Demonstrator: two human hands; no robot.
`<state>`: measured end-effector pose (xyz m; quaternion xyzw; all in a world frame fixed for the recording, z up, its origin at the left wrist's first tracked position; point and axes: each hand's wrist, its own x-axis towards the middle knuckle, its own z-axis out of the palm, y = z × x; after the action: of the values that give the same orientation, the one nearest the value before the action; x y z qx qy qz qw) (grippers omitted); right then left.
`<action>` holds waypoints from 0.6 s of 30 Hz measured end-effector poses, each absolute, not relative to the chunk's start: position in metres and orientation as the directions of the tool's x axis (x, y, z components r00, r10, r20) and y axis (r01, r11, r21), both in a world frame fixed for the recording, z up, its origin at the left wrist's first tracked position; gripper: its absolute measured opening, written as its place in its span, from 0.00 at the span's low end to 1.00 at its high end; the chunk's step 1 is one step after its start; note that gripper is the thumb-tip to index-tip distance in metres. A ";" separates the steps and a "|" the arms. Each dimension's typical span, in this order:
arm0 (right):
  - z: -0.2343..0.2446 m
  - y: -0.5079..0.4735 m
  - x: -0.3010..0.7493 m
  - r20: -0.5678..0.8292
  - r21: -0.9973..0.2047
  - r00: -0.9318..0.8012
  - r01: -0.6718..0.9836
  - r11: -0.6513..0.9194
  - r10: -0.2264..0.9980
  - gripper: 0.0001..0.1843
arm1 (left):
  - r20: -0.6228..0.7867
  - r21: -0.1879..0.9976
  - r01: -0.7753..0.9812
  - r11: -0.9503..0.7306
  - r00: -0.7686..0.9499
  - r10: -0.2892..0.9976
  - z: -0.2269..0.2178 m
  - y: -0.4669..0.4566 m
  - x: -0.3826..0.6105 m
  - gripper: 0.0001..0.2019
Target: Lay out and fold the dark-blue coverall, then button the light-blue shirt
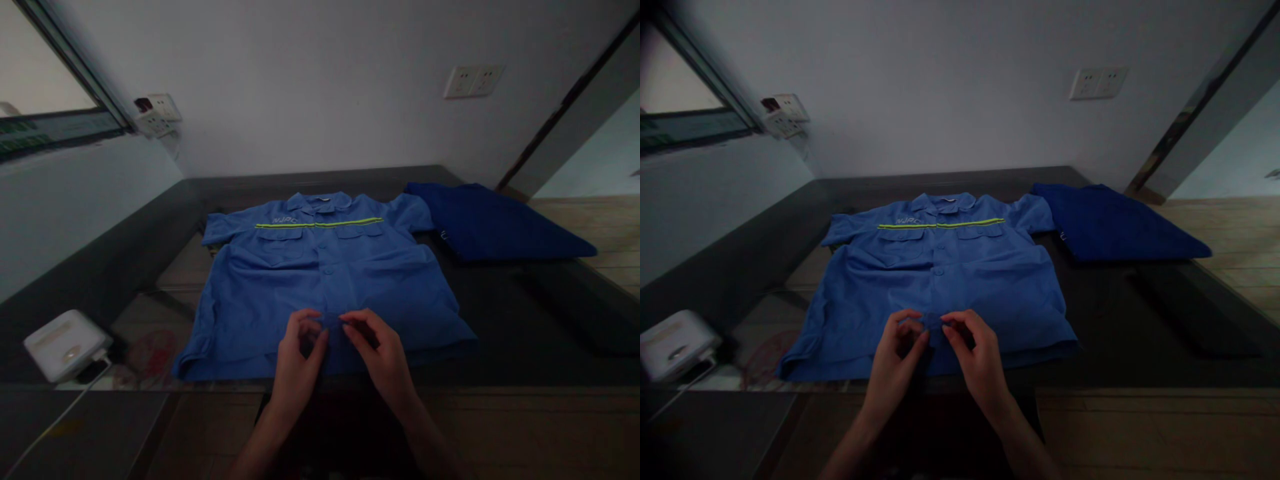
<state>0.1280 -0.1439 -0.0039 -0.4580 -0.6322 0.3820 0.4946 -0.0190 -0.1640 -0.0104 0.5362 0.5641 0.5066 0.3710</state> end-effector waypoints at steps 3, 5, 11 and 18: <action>-0.005 -0.143 0.130 0.292 -0.926 -0.076 0.227 0.301 0.954 0.05 | 0.140 0.960 0.263 -0.097 -0.151 0.978 -0.011 -0.164 -0.019 0.12; -0.005 -0.143 0.130 0.314 -0.914 -0.081 0.242 0.324 0.946 0.05 | 0.143 0.955 0.280 -0.097 -0.150 0.978 -0.012 -0.164 -0.020 0.12; -0.002 -0.144 0.127 0.327 -0.895 -0.084 0.292 0.337 0.941 0.03 | 0.185 0.918 0.374 -0.136 -0.099 0.978 -0.013 -0.167 -0.022 0.12; -0.005 -0.145 0.130 0.378 -0.854 -0.155 0.323 0.408 0.913 0.07 | 0.247 0.863 0.464 -0.200 -0.042 0.968 -0.011 -0.169 -0.023 0.12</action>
<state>0.1304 -0.1453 -0.0049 -0.4457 -0.6930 0.3116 0.4733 -0.0234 -0.1693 -0.0114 0.6322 0.5663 0.4476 0.2818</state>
